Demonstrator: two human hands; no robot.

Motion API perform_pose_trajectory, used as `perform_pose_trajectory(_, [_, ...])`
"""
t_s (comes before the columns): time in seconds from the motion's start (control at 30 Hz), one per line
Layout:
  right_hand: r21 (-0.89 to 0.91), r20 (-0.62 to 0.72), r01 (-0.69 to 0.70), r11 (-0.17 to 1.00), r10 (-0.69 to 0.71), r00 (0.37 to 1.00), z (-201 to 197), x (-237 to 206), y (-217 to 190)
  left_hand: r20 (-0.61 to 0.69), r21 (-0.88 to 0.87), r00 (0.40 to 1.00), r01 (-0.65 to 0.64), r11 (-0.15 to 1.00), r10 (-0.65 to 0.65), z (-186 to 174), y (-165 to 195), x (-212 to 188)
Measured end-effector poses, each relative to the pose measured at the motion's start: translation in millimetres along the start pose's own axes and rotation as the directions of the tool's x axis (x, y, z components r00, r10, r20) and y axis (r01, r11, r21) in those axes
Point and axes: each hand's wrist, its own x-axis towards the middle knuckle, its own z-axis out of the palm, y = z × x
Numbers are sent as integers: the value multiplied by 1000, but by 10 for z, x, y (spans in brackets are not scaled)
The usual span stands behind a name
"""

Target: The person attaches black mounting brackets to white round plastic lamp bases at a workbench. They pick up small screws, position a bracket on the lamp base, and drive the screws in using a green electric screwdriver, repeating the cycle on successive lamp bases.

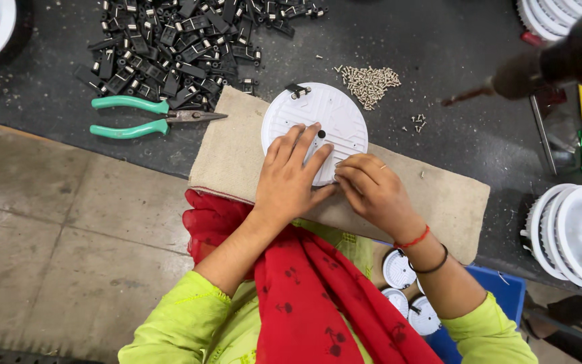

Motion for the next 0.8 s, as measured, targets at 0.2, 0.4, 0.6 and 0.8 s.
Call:
perform_pose_trajectory(0.2, [-16, 24, 8, 1000, -8, 1000, -34, -19, -11, 0, -27, 1000, 10, 1000, -10, 20, 7, 2])
perform_pose_trajectory(0.4, [-78, 35, 71, 994, -68, 997, -17, -71, 28, 4, -24, 1000, 11, 1000, -10, 38, -15, -27])
perform_pose_trajectory(0.6, [-116, -58, 171, 978, -178, 982, 104, -196, 60, 10, 19, 1000, 1, 1000, -1, -53, 4, -41])
perform_pose_trajectory(0.8, [-48, -97, 59, 997, -64, 993, -34, 48, -221, 19, 70, 1000, -12, 997, 11, -106, 6, -10])
